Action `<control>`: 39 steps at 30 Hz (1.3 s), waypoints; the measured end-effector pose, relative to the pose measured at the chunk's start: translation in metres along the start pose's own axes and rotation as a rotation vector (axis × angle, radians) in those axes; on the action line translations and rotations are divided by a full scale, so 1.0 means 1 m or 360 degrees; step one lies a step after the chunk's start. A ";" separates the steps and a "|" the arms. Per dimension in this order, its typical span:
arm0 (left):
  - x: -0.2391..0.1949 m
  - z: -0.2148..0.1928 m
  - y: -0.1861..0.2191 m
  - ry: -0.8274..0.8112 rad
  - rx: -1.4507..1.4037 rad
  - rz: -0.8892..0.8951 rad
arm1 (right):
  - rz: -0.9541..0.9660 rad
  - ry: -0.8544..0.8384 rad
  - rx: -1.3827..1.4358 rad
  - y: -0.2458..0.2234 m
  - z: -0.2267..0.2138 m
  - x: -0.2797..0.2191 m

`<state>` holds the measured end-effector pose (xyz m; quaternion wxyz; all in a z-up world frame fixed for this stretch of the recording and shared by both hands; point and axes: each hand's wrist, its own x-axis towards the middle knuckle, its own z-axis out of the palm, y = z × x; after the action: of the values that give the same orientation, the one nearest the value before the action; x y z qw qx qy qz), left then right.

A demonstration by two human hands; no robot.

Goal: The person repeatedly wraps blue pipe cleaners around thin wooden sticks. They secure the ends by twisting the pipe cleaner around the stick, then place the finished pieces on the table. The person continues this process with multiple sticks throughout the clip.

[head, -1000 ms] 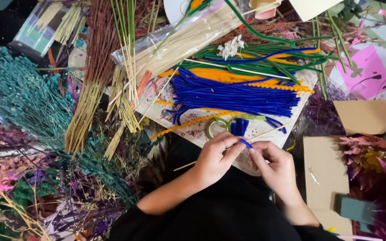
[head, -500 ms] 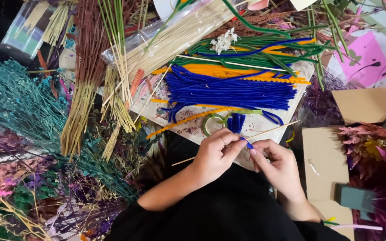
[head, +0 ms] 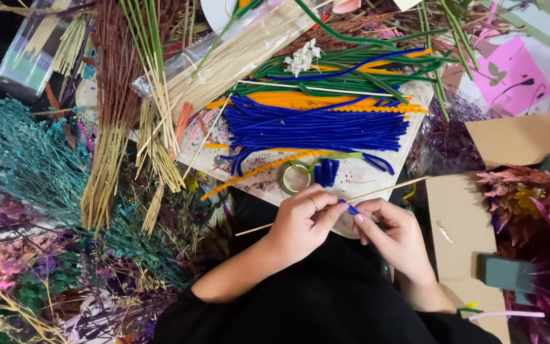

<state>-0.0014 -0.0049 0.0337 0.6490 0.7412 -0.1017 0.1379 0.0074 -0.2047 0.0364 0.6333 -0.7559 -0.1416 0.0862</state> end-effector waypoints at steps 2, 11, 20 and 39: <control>0.002 -0.003 0.006 -0.0064 0.0008 0.0007 | -0.0095 -0.0095 -0.0107 0.006 -0.005 0.001; 0.007 -0.027 0.044 -0.1265 -0.0350 -0.0257 | -0.0394 -0.1038 -0.0224 -0.062 -0.038 0.049; 0.012 -0.026 -0.013 -0.0637 0.0032 -0.0305 | -0.1152 -0.0405 -0.2327 -0.090 -0.006 0.006; 0.024 -0.055 -0.032 -0.0598 -0.0006 -0.0696 | -0.0666 -0.0685 -0.1393 -0.026 -0.003 0.036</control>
<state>0.0279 0.0548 0.0186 0.6344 0.7570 -0.0581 -0.1451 0.0400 -0.1915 0.0639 0.2190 -0.8703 -0.4390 0.0439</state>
